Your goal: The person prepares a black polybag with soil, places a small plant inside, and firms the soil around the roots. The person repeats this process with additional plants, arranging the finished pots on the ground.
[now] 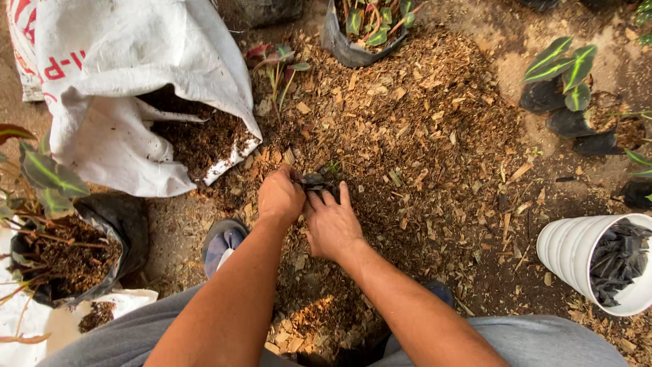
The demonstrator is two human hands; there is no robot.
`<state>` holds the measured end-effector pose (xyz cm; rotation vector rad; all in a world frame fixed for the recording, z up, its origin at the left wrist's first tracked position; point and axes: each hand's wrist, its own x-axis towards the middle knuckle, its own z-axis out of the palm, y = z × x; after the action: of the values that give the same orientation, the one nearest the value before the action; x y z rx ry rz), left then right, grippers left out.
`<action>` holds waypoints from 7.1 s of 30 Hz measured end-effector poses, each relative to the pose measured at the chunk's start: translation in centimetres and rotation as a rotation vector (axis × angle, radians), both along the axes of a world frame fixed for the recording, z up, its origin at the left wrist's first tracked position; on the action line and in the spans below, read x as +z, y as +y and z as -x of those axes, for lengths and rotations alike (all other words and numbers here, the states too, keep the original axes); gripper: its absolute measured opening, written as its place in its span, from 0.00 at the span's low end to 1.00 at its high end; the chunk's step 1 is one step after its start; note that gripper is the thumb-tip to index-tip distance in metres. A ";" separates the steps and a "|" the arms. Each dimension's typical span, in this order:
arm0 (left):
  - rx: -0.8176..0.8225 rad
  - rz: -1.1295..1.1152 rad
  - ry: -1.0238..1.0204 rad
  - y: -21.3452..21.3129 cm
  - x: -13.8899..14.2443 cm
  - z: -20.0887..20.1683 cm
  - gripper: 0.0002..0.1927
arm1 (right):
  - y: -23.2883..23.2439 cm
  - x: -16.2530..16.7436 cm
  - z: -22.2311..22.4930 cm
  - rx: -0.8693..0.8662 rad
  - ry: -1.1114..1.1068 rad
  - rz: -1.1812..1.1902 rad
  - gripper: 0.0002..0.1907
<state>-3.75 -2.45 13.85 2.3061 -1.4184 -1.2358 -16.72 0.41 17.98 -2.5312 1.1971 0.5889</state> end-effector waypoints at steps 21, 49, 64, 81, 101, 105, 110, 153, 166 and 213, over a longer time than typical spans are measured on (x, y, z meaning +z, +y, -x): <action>-0.188 -0.384 -0.067 1.0 -1.0 0.2 0.30 | 2.1 -5.4 12.7 -0.807 -0.203 -0.131 0.20; 0.091 -0.103 0.116 2.5 1.9 -1.3 0.16 | -0.3 0.3 -2.7 -0.029 0.337 -0.293 0.33; 0.129 -0.240 0.091 2.4 0.3 -2.3 0.21 | -0.6 2.0 -0.7 -0.140 0.005 -0.281 0.31; 0.702 -0.452 0.536 3.3 -4.6 -1.4 0.29 | 1.9 -2.3 1.9 -0.547 -0.353 -0.129 0.14; 0.571 0.090 0.243 5.1 0.7 0.3 0.22 | 1.4 0.2 -0.5 -0.109 -0.053 -0.038 0.33; 0.555 0.006 0.315 4.1 1.4 0.3 0.08 | -0.2 1.2 -2.4 -0.027 0.142 -0.135 0.43; 0.599 0.076 0.347 4.7 1.1 0.6 0.06 | -1.1 1.8 -4.8 -0.188 0.310 -0.337 0.47; 0.541 0.041 0.247 5.3 -0.7 1.0 0.34 | 1.1 -0.8 2.8 0.005 -0.276 0.278 0.09; 0.332 -0.075 0.115 5.7 -3.3 2.0 0.36 | 1.0 -4.0 3.6 -1.041 -0.302 -0.224 0.15; 0.720 -0.181 0.627 9.5 -4.4 5.6 0.34 | 2.7 -2.1 7.3 -0.900 -0.630 -0.284 0.23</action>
<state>-9.39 7.05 9.47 1.9449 -0.2448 -1.6291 -24.06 3.07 15.93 -1.4962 1.6189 -0.2313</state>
